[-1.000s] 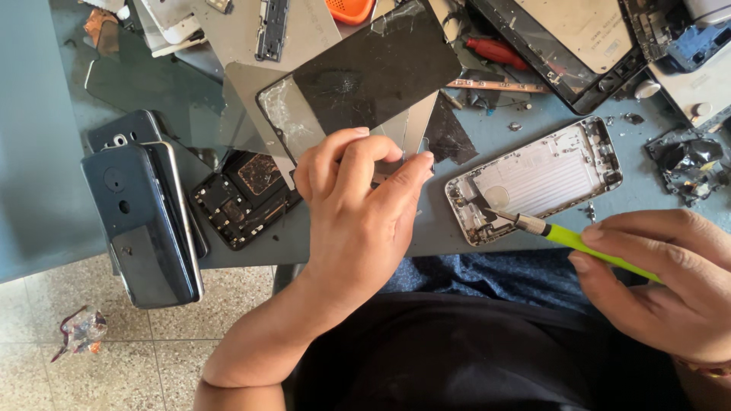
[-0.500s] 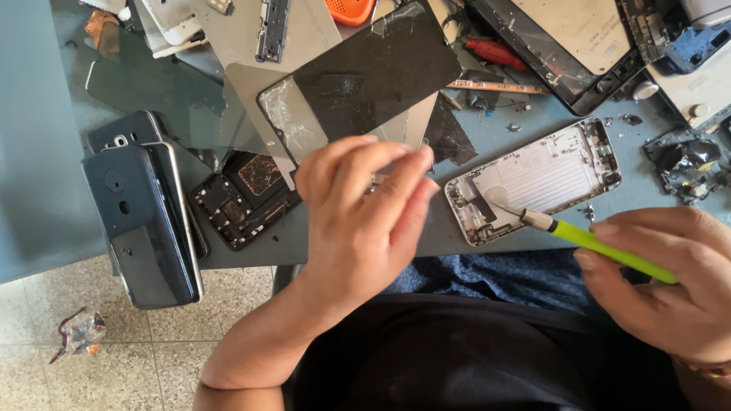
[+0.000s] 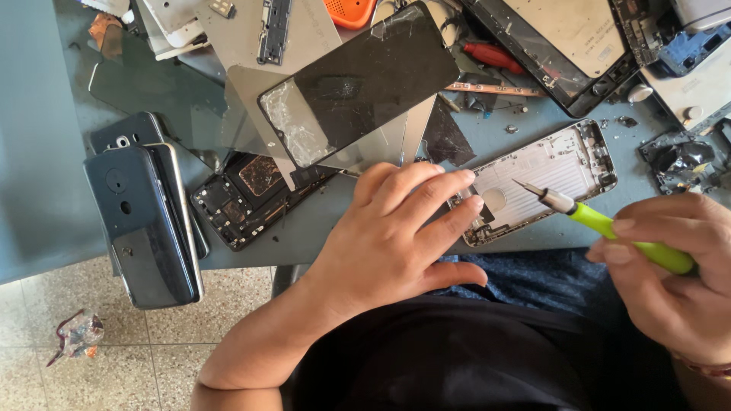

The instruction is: The person disassembles a smartphone at a cluttered repair bench. They use a green-handled screwdriver to unscrew and pry components from the logic board resting on the phone body, then lift the logic board aside and continue prying and unscrewing parts from the empty phone frame.

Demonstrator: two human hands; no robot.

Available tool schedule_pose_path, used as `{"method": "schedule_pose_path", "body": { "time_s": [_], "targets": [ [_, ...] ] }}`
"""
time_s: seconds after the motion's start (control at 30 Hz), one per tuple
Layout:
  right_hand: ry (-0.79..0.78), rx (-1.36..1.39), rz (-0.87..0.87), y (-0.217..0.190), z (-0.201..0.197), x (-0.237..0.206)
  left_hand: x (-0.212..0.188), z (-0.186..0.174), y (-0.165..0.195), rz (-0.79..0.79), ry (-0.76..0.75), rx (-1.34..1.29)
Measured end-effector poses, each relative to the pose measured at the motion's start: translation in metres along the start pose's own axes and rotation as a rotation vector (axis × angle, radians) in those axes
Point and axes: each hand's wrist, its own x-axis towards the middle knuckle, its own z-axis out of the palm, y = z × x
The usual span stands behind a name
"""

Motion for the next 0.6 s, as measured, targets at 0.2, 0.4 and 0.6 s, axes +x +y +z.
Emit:
{"method": "schedule_pose_path", "body": {
  "time_s": [0.2,0.4,0.6],
  "targets": [
    [-0.110,0.074,-0.089,-0.016,-0.006,0.013,0.001,0.001,0.000,-0.004,-0.012,0.024],
    [-0.059,0.143,-0.013,-0.006,-0.005,-0.005,0.001,0.003,-0.001,-0.001,-0.002,0.046],
    [-0.028,0.147,-0.127,0.023,-0.011,-0.015,0.001,0.003,-0.001,-0.003,0.001,0.034]
  ]
}}
